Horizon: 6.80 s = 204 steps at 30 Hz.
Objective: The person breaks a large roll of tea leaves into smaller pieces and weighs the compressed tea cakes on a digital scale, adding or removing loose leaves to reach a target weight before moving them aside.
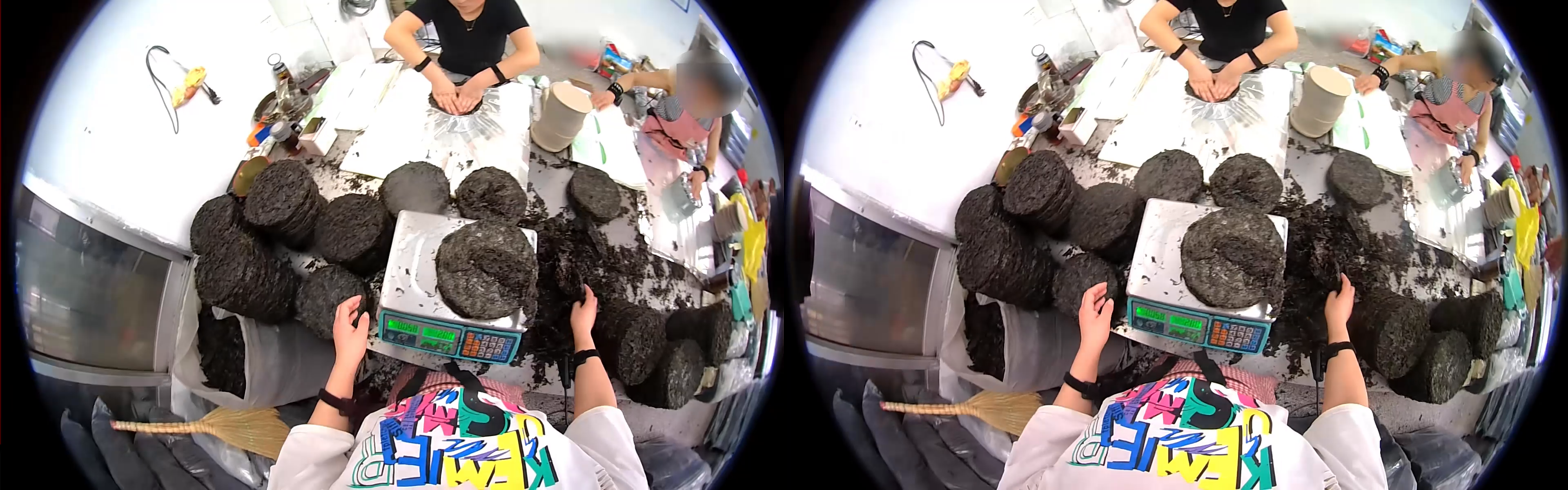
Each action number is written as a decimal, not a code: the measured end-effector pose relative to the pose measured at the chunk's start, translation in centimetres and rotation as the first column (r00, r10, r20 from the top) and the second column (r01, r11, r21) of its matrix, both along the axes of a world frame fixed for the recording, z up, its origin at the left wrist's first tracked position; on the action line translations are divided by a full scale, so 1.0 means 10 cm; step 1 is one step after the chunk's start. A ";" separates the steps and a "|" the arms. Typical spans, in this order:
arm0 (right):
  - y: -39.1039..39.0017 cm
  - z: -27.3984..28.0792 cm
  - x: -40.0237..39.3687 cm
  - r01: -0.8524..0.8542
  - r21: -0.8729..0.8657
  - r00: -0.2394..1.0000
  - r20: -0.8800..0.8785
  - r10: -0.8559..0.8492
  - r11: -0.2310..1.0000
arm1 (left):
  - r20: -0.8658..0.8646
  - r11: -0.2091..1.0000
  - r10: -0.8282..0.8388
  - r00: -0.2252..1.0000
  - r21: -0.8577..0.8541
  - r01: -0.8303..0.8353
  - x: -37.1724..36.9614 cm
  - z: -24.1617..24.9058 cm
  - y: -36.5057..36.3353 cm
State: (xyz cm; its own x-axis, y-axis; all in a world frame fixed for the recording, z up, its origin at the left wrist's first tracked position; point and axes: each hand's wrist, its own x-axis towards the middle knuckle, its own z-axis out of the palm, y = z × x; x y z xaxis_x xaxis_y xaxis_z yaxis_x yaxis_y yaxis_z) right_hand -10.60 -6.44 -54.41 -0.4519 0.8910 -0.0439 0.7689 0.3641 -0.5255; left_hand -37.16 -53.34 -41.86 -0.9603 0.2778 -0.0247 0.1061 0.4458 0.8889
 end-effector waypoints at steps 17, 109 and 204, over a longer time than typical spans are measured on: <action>-0.55 1.25 -0.30 -0.218 -0.122 0.929 -0.329 0.168 0.968 | -0.183 0.929 -0.367 0.912 -0.025 0.369 -0.23 -0.19 1.77; 0.28 0.56 2.65 0.356 -0.623 0.135 -0.703 -0.698 0.696 | 0.788 0.326 -0.134 0.600 0.607 -0.725 -0.42 -0.36 -1.06; -2.56 1.43 -1.64 -0.997 -0.028 0.076 -0.027 0.997 0.076 | 0.619 0.346 -0.033 0.785 0.744 -0.572 -0.51 -1.14 -1.20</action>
